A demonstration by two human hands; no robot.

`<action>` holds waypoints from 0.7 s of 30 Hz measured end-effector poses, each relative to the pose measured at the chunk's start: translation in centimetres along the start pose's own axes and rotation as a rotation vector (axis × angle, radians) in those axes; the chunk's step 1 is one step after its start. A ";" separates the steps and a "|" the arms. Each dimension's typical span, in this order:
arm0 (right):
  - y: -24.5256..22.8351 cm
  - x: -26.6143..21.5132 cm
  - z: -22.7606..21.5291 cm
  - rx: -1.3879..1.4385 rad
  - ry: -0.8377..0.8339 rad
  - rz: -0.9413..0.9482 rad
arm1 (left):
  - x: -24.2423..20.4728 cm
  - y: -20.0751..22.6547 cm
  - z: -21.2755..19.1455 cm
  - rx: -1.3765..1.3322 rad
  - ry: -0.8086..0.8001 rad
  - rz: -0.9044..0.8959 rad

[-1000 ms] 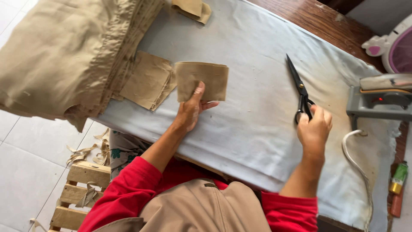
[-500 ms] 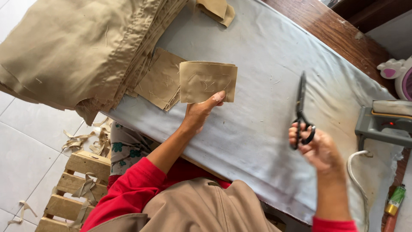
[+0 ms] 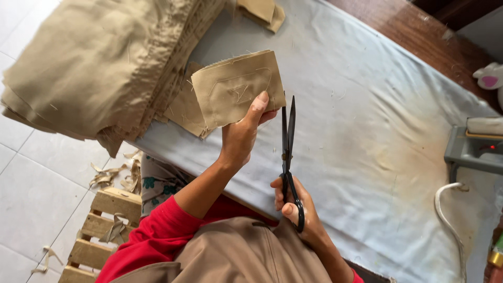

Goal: The person cuts a small piece of beige fabric using scissors, then folds and manipulates it with both hands. The person repeats this process with another piece of fabric, cutting and folding it similarly.

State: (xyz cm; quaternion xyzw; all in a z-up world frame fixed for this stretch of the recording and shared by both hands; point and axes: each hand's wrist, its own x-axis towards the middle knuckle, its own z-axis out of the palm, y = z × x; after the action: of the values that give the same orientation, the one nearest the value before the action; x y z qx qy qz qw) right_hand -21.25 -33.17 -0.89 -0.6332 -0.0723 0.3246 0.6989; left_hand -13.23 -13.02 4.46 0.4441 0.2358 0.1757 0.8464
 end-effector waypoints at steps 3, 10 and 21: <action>2.5 3.7 -2.0 0.036 -0.047 -0.258 | 3.4 -1.5 -0.2 -0.027 -0.120 0.168; -2.7 11.7 -3.3 -0.003 -0.072 -0.286 | 9.3 0.1 2.9 0.046 -0.105 0.397; -7.4 18.0 -3.1 0.081 -0.059 -0.483 | 14.7 3.7 8.0 0.074 -0.177 0.604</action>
State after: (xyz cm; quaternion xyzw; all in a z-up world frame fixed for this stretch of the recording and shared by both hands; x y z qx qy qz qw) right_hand -2.97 -25.90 -0.10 -0.5593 -0.2288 0.1692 0.7786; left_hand 3.04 -8.89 7.92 0.5380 0.0248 0.3711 0.7564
